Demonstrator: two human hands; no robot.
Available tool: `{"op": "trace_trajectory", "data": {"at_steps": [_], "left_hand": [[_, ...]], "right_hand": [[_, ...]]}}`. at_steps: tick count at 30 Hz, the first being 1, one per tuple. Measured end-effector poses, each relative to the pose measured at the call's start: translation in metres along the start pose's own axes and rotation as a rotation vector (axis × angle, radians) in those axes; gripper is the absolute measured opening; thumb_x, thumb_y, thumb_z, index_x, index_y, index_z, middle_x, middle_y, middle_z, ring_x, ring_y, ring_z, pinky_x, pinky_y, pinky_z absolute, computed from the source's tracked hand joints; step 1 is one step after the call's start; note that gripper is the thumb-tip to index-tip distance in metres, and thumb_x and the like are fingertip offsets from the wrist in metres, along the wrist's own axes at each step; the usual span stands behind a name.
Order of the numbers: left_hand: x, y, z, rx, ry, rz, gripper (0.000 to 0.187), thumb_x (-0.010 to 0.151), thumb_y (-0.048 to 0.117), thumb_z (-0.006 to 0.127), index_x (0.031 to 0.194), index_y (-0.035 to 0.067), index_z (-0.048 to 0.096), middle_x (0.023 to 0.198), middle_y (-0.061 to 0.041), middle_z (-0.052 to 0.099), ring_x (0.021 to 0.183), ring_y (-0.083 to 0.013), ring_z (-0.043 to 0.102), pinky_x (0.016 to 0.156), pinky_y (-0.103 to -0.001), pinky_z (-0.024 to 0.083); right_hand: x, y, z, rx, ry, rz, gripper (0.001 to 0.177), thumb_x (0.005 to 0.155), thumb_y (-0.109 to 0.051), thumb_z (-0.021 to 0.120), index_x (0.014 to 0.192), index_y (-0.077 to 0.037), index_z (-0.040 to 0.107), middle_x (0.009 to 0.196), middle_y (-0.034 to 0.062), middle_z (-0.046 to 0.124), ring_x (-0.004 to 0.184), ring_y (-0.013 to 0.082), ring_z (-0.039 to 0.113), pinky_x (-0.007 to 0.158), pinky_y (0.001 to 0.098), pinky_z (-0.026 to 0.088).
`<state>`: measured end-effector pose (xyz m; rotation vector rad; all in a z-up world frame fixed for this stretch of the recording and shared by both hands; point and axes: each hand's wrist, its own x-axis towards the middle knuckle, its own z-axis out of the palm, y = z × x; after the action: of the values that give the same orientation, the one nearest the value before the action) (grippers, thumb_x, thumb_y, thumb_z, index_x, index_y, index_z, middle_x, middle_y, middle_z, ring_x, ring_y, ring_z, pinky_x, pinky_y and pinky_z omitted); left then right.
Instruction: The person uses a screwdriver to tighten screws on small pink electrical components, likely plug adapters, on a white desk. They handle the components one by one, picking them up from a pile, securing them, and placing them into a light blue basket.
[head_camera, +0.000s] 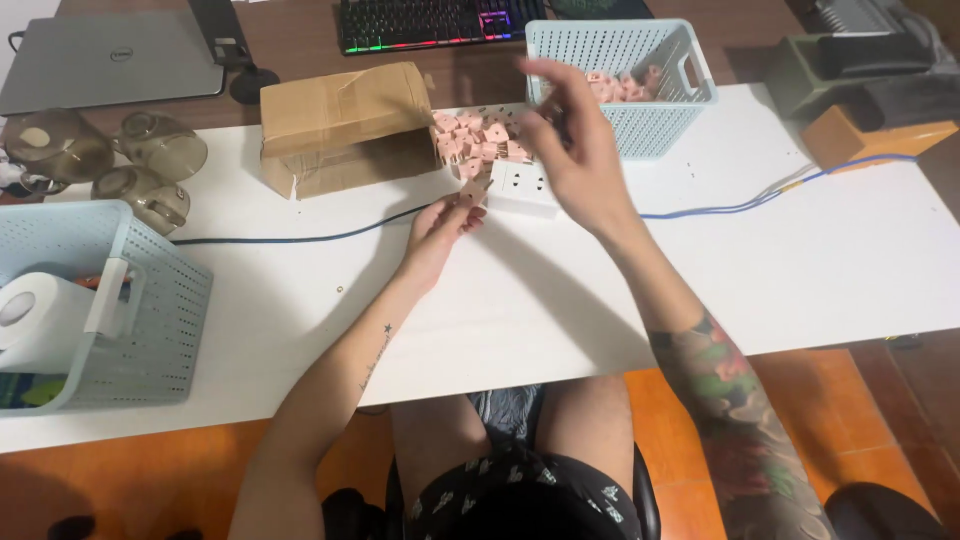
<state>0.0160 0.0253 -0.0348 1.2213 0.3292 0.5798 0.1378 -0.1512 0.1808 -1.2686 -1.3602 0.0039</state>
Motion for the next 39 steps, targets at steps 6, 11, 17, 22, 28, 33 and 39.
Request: {"op": "trace_trajectory", "data": {"at_steps": [6, 11, 17, 22, 28, 33, 39], "left_hand": [[-0.015, 0.014, 0.01, 0.073, -0.009, 0.02, 0.037, 0.118, 0.032, 0.072, 0.137, 0.0, 0.073, 0.117, -0.014, 0.084, 0.107, -0.0157, 0.081, 0.1, -0.029, 0.066], [-0.02, 0.024, 0.011, 0.076, 0.011, 0.014, 0.046, 0.116, 0.035, 0.073, 0.143, -0.003, 0.071, 0.121, -0.017, 0.083, 0.11, -0.0168, 0.079, 0.103, -0.029, 0.065], [-0.019, 0.015, 0.01, 0.083, 0.092, 0.05, 0.045, 0.114, 0.03, 0.077, 0.144, -0.002, 0.072, 0.123, -0.019, 0.083, 0.113, -0.0206, 0.08, 0.104, -0.032, 0.065], [-0.029, 0.026, 0.016, 0.124, 0.148, 0.013, 0.048, 0.111, 0.033, 0.081, 0.144, -0.001, 0.074, 0.123, -0.015, 0.081, 0.117, -0.0198, 0.078, 0.11, -0.035, 0.062], [-0.024, 0.027, 0.012, 0.106, 0.168, 0.018, 0.048, 0.111, 0.032, 0.081, 0.145, -0.002, 0.074, 0.124, -0.016, 0.08, 0.121, -0.022, 0.078, 0.114, -0.038, 0.062], [-0.023, 0.026, 0.01, 0.064, 0.18, 0.036, 0.047, 0.111, 0.028, 0.081, 0.146, -0.002, 0.075, 0.121, -0.016, 0.081, 0.121, -0.0242, 0.08, 0.114, -0.04, 0.062], [-0.024, 0.029, 0.011, 0.023, 0.184, 0.052, 0.046, 0.111, 0.024, 0.079, 0.147, -0.004, 0.074, 0.121, -0.016, 0.082, 0.119, -0.0226, 0.08, 0.114, -0.04, 0.063]], "right_hand": [[-0.046, 0.062, -0.017, 0.061, -0.099, 0.253, 0.052, 0.122, -0.008, 0.049, 0.174, -0.006, 0.039, 0.12, 0.0099, 0.069, 0.1, 0.016, 0.055, 0.089, 0.0297, 0.046], [-0.072, 0.091, 0.005, 0.093, 0.04, 0.358, 0.029, 0.121, -0.017, 0.061, 0.144, -0.001, 0.071, 0.123, 0.0188, 0.08, 0.112, 0.0256, 0.071, 0.11, 0.0432, 0.056], [-0.09, 0.103, -0.008, -0.065, 0.159, 0.206, 0.027, 0.115, -0.028, 0.075, 0.133, -0.01, 0.084, 0.101, 0.0025, 0.048, 0.098, 0.0161, 0.049, 0.103, 0.035, 0.047], [-0.105, 0.112, -0.005, -0.012, 0.27, 0.266, 0.015, 0.116, -0.021, 0.079, 0.121, -0.007, 0.077, 0.099, 0.0041, 0.07, 0.096, 0.0153, 0.066, 0.1, 0.0382, 0.057], [-0.116, 0.133, 0.005, 0.003, 0.277, 0.293, 0.023, 0.107, -0.016, 0.09, 0.112, -0.008, 0.069, 0.097, 0.0045, 0.078, 0.095, 0.0157, 0.074, 0.092, 0.036, 0.059], [-0.115, 0.124, 0.011, 0.005, 0.245, 0.301, 0.021, 0.106, -0.014, 0.089, 0.116, -0.006, 0.072, 0.099, 0.0078, 0.079, 0.098, 0.0172, 0.074, 0.095, 0.038, 0.06], [-0.102, 0.101, 0.012, -0.03, 0.199, 0.289, 0.024, 0.107, -0.011, 0.086, 0.13, -0.007, 0.081, 0.104, 0.01, 0.081, 0.102, 0.0172, 0.075, 0.099, 0.038, 0.06]]}}
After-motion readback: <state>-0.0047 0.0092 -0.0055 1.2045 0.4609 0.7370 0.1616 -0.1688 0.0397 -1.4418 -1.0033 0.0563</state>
